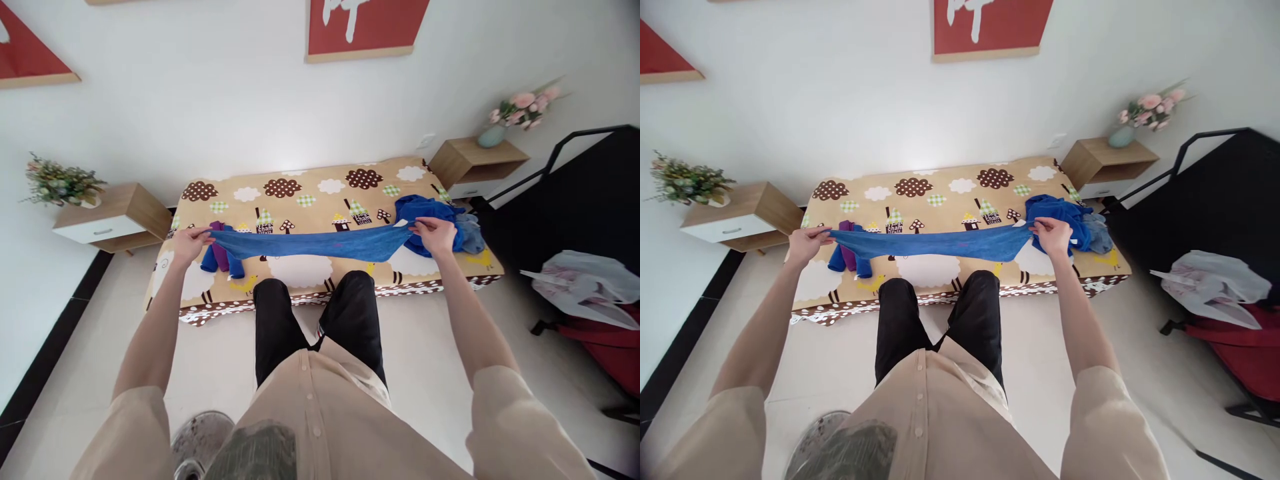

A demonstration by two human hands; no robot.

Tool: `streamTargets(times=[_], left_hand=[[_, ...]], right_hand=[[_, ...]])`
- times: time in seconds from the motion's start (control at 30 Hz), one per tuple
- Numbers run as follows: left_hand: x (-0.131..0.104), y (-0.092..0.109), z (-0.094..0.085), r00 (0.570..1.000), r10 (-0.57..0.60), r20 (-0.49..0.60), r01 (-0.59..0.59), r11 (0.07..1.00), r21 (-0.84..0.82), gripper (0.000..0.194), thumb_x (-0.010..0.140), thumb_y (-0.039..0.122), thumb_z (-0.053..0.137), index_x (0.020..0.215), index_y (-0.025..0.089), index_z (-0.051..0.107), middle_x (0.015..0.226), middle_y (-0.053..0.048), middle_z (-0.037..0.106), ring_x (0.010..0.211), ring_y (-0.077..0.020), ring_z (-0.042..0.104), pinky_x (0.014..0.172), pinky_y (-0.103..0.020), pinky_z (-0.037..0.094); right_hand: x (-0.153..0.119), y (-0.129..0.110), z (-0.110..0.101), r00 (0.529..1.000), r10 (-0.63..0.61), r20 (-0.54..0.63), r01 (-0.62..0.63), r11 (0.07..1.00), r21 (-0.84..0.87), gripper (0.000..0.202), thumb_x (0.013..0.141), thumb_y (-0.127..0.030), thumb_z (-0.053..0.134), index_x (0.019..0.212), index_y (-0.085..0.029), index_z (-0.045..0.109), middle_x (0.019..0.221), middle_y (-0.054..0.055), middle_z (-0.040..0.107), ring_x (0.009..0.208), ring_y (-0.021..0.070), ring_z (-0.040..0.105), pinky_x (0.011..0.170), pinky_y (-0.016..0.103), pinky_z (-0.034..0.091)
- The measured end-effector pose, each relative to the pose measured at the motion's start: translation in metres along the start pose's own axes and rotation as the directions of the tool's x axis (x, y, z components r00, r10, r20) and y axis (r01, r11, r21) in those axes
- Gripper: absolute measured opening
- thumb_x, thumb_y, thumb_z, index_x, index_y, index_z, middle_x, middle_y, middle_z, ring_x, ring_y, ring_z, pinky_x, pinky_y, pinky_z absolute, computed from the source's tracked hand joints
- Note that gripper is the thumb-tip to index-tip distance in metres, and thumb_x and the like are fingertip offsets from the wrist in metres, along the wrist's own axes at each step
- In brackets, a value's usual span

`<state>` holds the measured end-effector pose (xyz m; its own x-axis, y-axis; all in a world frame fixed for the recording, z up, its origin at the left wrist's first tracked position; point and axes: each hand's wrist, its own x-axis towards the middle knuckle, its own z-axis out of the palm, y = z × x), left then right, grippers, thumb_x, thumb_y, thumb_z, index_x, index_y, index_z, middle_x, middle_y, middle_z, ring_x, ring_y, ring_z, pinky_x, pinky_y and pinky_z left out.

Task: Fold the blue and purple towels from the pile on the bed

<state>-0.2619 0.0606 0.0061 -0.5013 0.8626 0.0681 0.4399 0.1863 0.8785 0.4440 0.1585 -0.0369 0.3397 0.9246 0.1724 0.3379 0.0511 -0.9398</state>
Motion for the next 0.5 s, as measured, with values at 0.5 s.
streamTargets(times=[0.5], left_hand=[[0.041, -0.029, 0.076, 0.962, -0.22, 0.163, 0.217, 0.975, 0.041, 0.015, 0.084, 0.017, 0.066, 0.094, 0.009, 0.074, 0.078, -0.009, 0.074, 0.071, -0.0246, 0.077, 0.083, -0.044, 0.067]], right_hand=[[0.06, 0.062, 0.057, 0.982, 0.174, -0.08, -0.184, 0.973, -0.138, 0.011, 0.08, -0.006, 0.068, 0.082, -0.015, 0.075, 0.073, 0.006, 0.074, 0.071, 0.0234, 0.078, 0.087, 0.044, 0.067]])
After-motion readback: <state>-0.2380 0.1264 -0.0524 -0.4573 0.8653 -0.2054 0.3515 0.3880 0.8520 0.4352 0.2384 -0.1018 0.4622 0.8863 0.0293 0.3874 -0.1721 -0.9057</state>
